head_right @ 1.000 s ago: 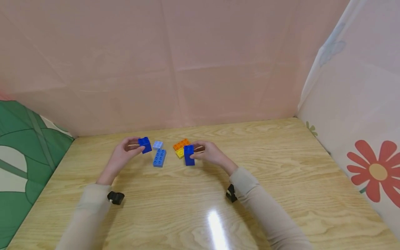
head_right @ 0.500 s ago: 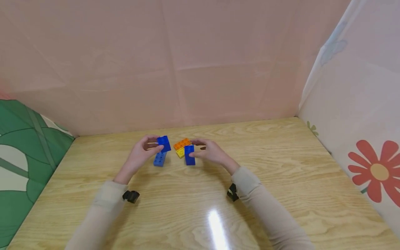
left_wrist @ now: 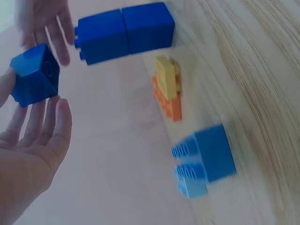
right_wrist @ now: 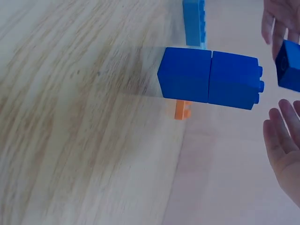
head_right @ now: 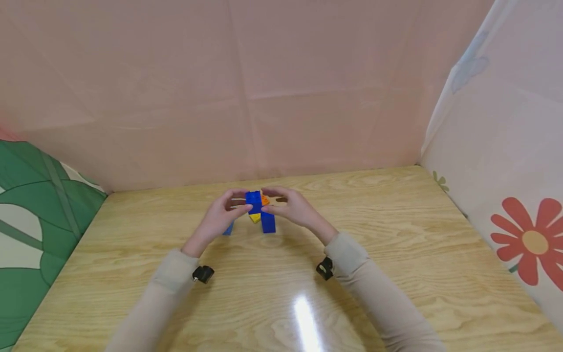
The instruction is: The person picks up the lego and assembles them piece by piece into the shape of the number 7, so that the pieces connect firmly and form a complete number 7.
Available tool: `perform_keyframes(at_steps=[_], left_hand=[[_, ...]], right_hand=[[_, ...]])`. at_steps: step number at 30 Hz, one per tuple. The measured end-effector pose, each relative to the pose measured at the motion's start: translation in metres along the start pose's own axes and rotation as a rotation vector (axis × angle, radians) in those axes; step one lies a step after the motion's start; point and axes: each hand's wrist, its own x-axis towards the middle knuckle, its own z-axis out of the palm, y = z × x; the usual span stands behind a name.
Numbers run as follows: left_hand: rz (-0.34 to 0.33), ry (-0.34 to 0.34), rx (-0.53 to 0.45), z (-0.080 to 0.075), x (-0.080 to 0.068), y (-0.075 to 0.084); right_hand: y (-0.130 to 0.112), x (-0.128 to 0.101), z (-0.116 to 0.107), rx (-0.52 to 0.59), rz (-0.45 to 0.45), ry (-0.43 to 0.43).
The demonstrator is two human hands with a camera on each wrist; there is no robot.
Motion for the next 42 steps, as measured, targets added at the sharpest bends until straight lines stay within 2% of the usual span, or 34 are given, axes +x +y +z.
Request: perform_keyframes(at_steps=[7,13,15,21,22,27,42], left_hand=[[0.014,-0.028,-0.01,0.013,0.004,0.005],[0.014,-0.016,-0.018,0.019,0.007,0.006],[0.007,-0.019,-0.016,0.019,0.004,0.01],[-0.026,-0.028,-0.001,0.02,0.005,0.006],[-0.022,-0.025,0.004,0.021,0.007,0.001],[-0.017,-0.029,0.028,0.022,0.009,-0.002],[-0.023,-0.054,0.075,0.022,0.011,-0.005]], right_hand=[[0.002,-0.002,0.0,0.005,-0.019,0.04],[0.005,-0.003,-0.002,0.031,-0.044,0.063],[0.007,-0.003,-0.002,0.033,-0.037,0.06],[0.011,-0.002,-0.001,0.034,-0.022,0.055],[0.012,-0.002,0.0,0.034,-0.024,0.055],[0.015,-0.002,0.001,0.02,-0.022,0.058],[0.018,-0.002,0.003,0.054,-0.007,0.069]])
